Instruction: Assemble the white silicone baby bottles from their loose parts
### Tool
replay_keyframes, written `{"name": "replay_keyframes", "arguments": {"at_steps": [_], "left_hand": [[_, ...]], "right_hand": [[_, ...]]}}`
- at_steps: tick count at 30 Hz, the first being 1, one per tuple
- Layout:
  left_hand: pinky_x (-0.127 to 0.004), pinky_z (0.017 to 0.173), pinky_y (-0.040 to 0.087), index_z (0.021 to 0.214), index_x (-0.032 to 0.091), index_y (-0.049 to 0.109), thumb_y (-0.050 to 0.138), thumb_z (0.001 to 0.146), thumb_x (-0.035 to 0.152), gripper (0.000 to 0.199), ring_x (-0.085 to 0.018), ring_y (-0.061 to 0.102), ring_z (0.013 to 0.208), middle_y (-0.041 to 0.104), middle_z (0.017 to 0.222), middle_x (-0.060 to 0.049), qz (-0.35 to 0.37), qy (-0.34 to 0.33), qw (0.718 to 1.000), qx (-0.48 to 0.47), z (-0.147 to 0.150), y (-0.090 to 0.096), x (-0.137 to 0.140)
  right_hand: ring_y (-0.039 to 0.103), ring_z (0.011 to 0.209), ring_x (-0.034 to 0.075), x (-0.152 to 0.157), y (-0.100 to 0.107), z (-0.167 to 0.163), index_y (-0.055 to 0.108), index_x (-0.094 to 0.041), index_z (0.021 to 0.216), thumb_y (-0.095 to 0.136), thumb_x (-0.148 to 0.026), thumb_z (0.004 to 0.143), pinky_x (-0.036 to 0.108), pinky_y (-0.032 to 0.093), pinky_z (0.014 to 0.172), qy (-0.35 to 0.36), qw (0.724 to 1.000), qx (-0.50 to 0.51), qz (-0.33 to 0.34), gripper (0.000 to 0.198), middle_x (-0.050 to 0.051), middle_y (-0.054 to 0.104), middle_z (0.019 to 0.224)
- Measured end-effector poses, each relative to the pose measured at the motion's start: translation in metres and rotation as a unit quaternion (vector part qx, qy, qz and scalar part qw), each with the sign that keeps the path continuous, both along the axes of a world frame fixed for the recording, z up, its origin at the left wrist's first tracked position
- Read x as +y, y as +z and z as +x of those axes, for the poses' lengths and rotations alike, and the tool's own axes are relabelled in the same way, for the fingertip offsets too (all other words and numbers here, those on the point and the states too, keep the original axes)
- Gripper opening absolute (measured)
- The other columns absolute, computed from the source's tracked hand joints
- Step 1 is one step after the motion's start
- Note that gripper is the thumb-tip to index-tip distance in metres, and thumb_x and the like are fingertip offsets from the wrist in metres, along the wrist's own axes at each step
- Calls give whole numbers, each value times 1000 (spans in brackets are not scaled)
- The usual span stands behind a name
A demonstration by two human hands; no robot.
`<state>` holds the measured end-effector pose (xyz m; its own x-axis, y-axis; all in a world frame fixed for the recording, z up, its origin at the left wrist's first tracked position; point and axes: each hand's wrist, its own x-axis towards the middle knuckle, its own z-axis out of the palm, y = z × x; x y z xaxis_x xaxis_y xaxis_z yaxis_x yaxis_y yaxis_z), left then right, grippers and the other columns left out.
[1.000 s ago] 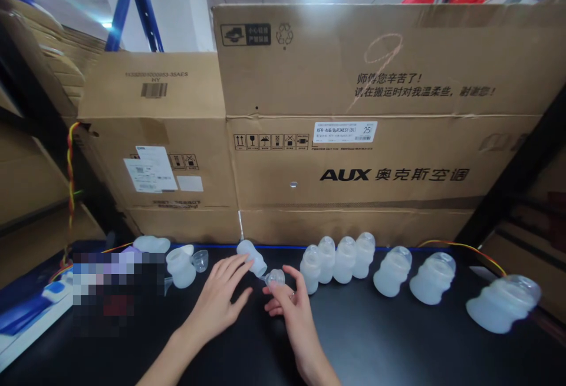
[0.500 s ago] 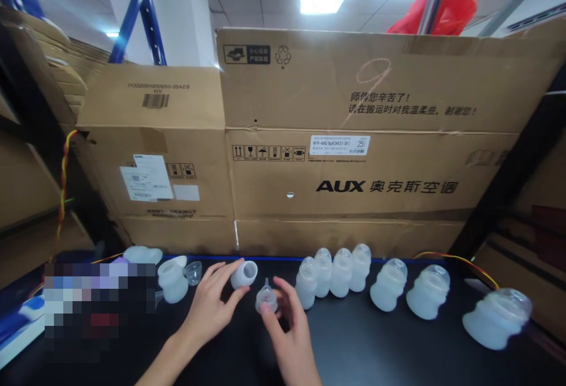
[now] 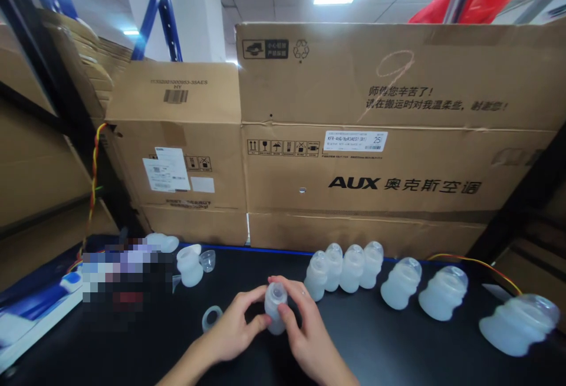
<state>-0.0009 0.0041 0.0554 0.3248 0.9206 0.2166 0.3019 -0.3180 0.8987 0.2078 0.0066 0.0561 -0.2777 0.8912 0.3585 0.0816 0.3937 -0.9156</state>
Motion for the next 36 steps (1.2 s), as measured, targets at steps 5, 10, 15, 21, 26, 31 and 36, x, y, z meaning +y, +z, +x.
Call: {"name": "replay_keyframes", "arguments": {"at_steps": [5,10,15,21,26,31,36], "left_hand": [[-54,117,40,128,26,73,78,79,35,50,-34,59,134,71,137,-7,-129,-28,988,-80,-8,-8,-2],[-50,108,48,111,30,81,80,64,21,48,-36,64,125,75,125,-3,-186,-30,979,-79,-10,-10,-3],[-43,98,53,105,30,82,81,60,21,45,-32,65,115,73,118,-2,-199,-51,975,-88,-11,-12,-1],[-39,95,49,98,18,81,82,68,43,40,-27,64,101,74,99,-3,-165,-117,974,-103,-6,-11,7],[-42,101,46,115,16,76,74,82,54,51,-29,62,106,74,107,-8,-102,-83,986,-101,1,-7,3],[-47,112,40,132,26,67,71,90,37,43,-29,55,118,71,125,-8,32,11,999,17,7,5,-6],[-44,109,45,128,28,68,85,77,31,53,-28,57,115,74,123,-4,76,22,992,95,9,7,-6]], "right_hand": [[50,141,33,-6,16,21,65,-34,138,60,-50,99,55,31,121,113,990,-15,-84,43,9,61,147],[56,132,36,-9,24,27,71,-30,130,66,-54,95,54,38,116,148,982,-29,-112,43,11,67,137],[59,129,37,-9,26,30,71,-28,130,67,-55,93,55,40,114,171,978,-32,-112,45,12,69,132],[60,132,35,-7,-4,19,70,-28,130,64,-58,94,52,44,115,42,995,-41,-80,48,12,69,138],[69,118,32,1,-19,-3,71,-24,125,71,-57,89,45,56,104,-77,996,-39,-4,49,12,75,126],[74,97,26,3,-13,-10,72,-23,111,77,-49,86,34,61,90,-154,985,-41,72,37,8,77,107],[70,114,28,0,-19,-7,73,-27,121,71,-48,92,37,57,101,-117,990,-38,71,36,9,74,122]]}}
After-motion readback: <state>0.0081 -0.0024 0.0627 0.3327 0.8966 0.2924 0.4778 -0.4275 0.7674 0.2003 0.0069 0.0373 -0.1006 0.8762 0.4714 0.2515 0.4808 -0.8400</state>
